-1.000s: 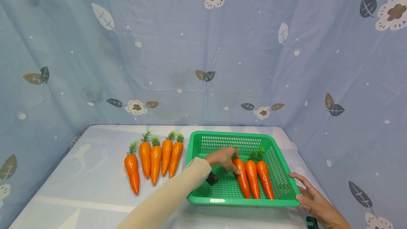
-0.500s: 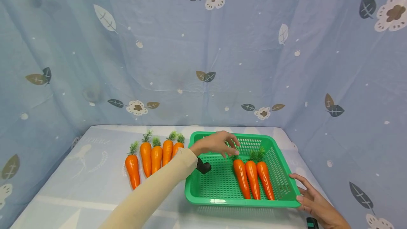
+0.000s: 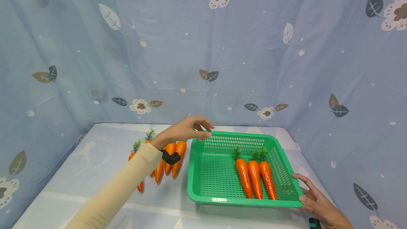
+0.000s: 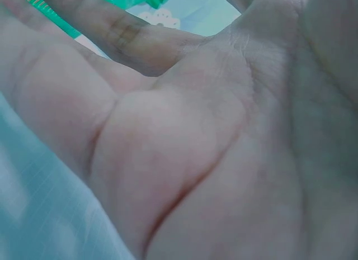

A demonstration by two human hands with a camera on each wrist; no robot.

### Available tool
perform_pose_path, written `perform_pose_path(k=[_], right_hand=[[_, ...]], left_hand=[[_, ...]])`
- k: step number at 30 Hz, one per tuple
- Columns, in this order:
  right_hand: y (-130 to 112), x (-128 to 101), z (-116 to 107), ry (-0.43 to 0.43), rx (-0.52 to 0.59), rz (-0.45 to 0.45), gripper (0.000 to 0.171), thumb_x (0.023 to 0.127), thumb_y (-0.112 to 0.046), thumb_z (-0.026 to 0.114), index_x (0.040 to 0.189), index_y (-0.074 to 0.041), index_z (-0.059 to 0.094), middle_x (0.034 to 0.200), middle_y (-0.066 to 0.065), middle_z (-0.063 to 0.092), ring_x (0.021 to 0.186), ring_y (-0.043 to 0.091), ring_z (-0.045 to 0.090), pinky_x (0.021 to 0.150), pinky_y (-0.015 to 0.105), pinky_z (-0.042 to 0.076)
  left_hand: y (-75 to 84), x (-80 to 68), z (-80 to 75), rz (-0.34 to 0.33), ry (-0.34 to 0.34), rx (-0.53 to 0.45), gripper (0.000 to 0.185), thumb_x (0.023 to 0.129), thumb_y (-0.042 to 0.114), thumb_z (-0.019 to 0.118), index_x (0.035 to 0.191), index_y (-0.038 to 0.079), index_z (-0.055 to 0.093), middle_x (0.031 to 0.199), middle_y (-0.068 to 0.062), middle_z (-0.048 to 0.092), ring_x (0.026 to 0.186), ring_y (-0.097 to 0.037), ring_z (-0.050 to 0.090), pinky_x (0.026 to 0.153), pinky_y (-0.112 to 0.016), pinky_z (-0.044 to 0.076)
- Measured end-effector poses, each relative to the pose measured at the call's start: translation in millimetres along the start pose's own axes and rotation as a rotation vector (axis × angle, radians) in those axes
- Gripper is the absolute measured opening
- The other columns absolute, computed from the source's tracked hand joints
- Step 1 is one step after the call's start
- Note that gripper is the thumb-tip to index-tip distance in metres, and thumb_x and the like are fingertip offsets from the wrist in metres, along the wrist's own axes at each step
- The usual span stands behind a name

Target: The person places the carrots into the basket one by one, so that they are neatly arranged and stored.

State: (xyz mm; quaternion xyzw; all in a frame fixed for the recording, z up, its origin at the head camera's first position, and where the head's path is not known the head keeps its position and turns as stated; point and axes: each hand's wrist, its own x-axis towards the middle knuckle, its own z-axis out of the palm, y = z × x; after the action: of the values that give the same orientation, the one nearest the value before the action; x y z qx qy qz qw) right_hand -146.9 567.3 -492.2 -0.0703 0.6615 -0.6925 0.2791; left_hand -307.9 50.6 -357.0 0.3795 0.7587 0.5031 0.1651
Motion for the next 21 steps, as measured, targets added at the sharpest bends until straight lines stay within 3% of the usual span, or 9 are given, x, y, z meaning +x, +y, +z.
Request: perform_pose_path(k=[3, 6, 11, 17, 21], right_hand=[[0.3, -1.6, -1.8, 0.021, -0.049, 0.017, 0.055, 0.115, -0.021, 0.026, 0.155, -0.056, 0.013, 0.15, -0.016, 0.026, 0.127, 0.016, 0.059, 0.101, 0.05, 0.052], [1.2, -3.4, -3.1, 0.047, -0.087, 0.037, 0.055, 0.114, -0.023, 0.026, 0.155, -0.056, 0.011, 0.147, -0.016, 0.016, 0.125, 0.014, 0.059, 0.099, 0.048, 0.052], [2.7, -4.1, -3.3, 0.032, -0.077, 0.02, 0.056, 0.114, -0.021, 0.026, 0.156, -0.055, 0.011, 0.14, -0.028, 0.03, 0.127, 0.018, 0.059, 0.101, 0.05, 0.052], [1.2, -2.0, -2.2, 0.009, -0.046, 0.008, 0.055, 0.114, -0.02, 0.027, 0.154, -0.056, 0.018, 0.141, -0.011, 0.048, 0.126, 0.027, 0.06, 0.102, 0.052, 0.052], [2.2, -0.4, 0.1, 0.023, -0.069, 0.011, 0.057, 0.114, -0.02, 0.026, 0.158, -0.053, 0.008, 0.157, 0.0, 0.012, 0.125, 0.016, 0.059, 0.1, 0.05, 0.053]], left_hand=[[-5.6, -18.2, -16.2, 0.003, 0.047, 0.022, 0.029, 0.1, 0.025, 0.071, 0.128, 0.018, 0.066, 0.12, -0.003, 0.068, 0.098, -0.03, 0.07, 0.083, -0.045, 0.061], [-12.1, -36.7, -30.6, -0.006, 0.094, 0.053, 0.029, 0.1, 0.027, 0.071, 0.128, 0.019, 0.067, 0.118, -0.002, 0.068, 0.094, -0.028, 0.07, 0.08, -0.04, 0.061], [-26.8, -70.8, -50.3, -0.053, 0.174, 0.101, 0.026, 0.1, 0.028, 0.071, 0.124, 0.021, 0.068, 0.121, -0.001, 0.068, 0.098, -0.027, 0.07, 0.083, -0.042, 0.06], [-53.9, -116.0, -66.4, -0.137, 0.265, 0.12, 0.024, 0.099, 0.029, 0.073, 0.121, 0.02, 0.069, 0.126, -0.003, 0.066, 0.103, -0.03, 0.069, 0.088, -0.049, 0.058], [-73.5, -144.6, -73.8, -0.208, 0.331, 0.143, 0.025, 0.098, 0.03, 0.074, 0.119, 0.018, 0.069, 0.122, -0.006, 0.067, 0.1, -0.027, 0.069, 0.086, -0.046, 0.059]])
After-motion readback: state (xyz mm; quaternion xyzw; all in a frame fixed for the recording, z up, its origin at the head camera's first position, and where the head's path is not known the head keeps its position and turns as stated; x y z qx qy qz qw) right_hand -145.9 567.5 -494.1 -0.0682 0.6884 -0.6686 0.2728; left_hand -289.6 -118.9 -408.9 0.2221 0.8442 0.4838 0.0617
